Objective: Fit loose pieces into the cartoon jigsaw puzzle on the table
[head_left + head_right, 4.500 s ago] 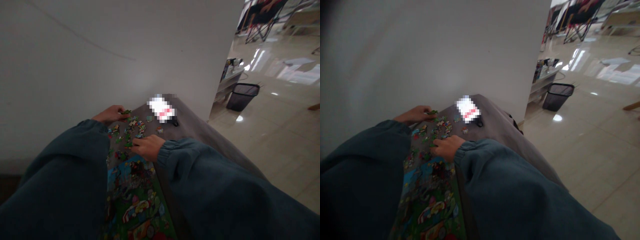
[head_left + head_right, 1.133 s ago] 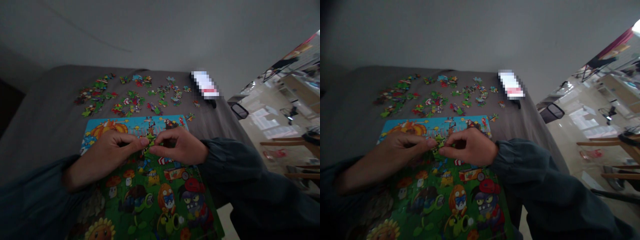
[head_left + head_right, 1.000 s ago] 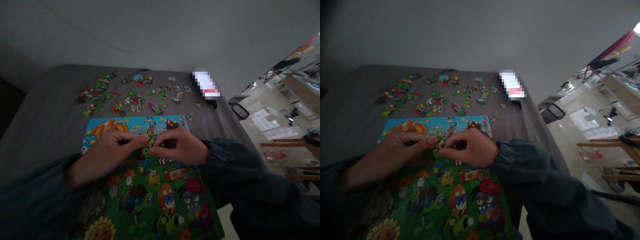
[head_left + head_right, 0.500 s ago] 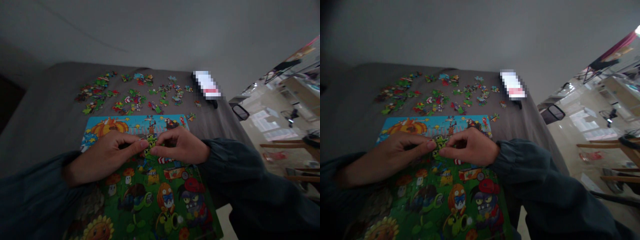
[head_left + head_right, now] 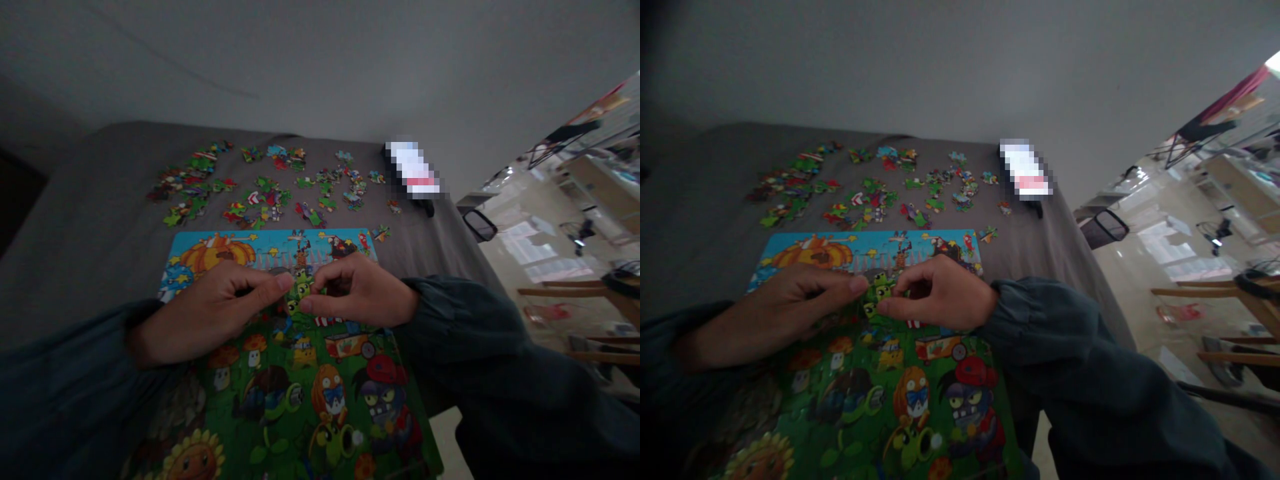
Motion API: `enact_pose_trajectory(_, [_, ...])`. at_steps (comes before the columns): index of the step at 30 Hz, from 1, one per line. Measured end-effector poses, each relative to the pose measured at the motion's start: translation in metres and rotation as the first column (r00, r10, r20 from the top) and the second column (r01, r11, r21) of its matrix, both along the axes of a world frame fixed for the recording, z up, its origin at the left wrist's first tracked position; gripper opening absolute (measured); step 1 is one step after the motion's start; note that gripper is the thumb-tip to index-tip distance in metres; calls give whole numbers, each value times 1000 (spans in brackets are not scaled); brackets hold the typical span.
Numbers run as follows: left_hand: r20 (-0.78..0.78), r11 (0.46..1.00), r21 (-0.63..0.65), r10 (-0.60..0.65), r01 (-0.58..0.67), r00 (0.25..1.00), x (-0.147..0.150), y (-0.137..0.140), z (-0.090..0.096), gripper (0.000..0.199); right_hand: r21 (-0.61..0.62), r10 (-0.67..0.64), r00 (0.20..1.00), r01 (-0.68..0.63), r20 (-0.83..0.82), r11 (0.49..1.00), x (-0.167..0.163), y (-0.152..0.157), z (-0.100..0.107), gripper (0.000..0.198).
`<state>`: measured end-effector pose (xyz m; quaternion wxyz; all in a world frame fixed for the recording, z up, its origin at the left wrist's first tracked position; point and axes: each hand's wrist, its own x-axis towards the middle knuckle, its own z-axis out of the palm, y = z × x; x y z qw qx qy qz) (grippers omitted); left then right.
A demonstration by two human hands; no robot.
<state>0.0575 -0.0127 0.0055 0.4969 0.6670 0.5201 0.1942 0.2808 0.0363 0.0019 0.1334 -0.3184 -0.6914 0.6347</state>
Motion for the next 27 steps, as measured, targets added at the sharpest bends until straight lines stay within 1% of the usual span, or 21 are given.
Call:
enact_pose_trajectory(4, [-4, 1000, -8, -8, 7, 1000, 1, 0, 1, 54, -14, -15, 999, 14, -32, 1000, 0, -1, -1, 35])
enact_pose_trajectory(11, [4, 997, 60, -37, 37, 999, -1, 4, 0, 42, -21, 12, 999, -13, -48, 1000, -1, 0, -4, 36])
enact_pose_trajectory(13, [32, 998, 59, -1, -1, 999, 0, 3, 1, 44, -15, 2, 997, -3, -74, 1000, -1, 0, -2, 37])
enact_pose_trajectory(14, [61, 998, 42, 43, -46, 997, 1, 3, 2, 45, -1, -12, 996, 12, -92, 1000, -2, 0, 0, 36])
enact_pose_trajectory(15, [99, 994, 9, 108, -109, 989, 2, 2, 2, 47, 34, -29, 994, 33, -109, 999, -2, 0, 2, 35])
enact_pose_trajectory(17, [198, 959, -122, 275, -255, 941, 4, 1, 3, 49, 177, -59, 990, 81, -129, 981, -2, -2, 6, 32])
enact_pose_trajectory(18, [242, 930, -203, 351, -306, 905, 5, 0, 4, 49, 272, -64, 989, 99, -134, 957, -2, -3, 7, 30])
enact_pose_trajectory(19, [276, 903, -271, 404, -332, 872, 6, 0, 4, 48, 368, -63, 988, 112, -141, 923, -3, -4, 9, 27])
enact_pose_trajectory(20, [296, 887, -311, 432, -342, 852, 7, -1, 4, 48, 454, -59, 987, 121, -148, 883, -4, -6, 9, 25])
enact_pose_trajectory(21, [302, 885, -315, 436, -343, 848, 8, -1, 4, 47, 518, -51, 987, 126, -155, 846, -4, -7, 10, 24])
enact_pose_trajectory(22, [294, 895, -284, 422, -344, 858, 10, -2, 5, 45, 551, -42, 987, 124, -158, 825, -5, -8, 9, 23])
enact_pose_trajectory(23, [278, 910, -224, 403, -349, 872, 11, -3, 6, 44, 550, -34, 988, 114, -153, 827, -6, -9, 9, 25])
enact_pose_trajectory(24, [262, 921, -149, 387, -359, 884, 13, -4, 7, 43, 518, -30, 990, 98, -139, 850, -7, -10, 8, 26])
enact_pose_trajectory(25, [252, 928, -77, 373, -365, 893, 16, -6, 8, 41, 460, -28, 992, 81, -120, 884, -7, -11, 7, 28])
enact_pose_trajectory(27, [272, 929, 49, 342, -368, 899, 20, -10, 10, 35, 307, -28, 993, 62, -114, 950, -9, -12, 5, 31])
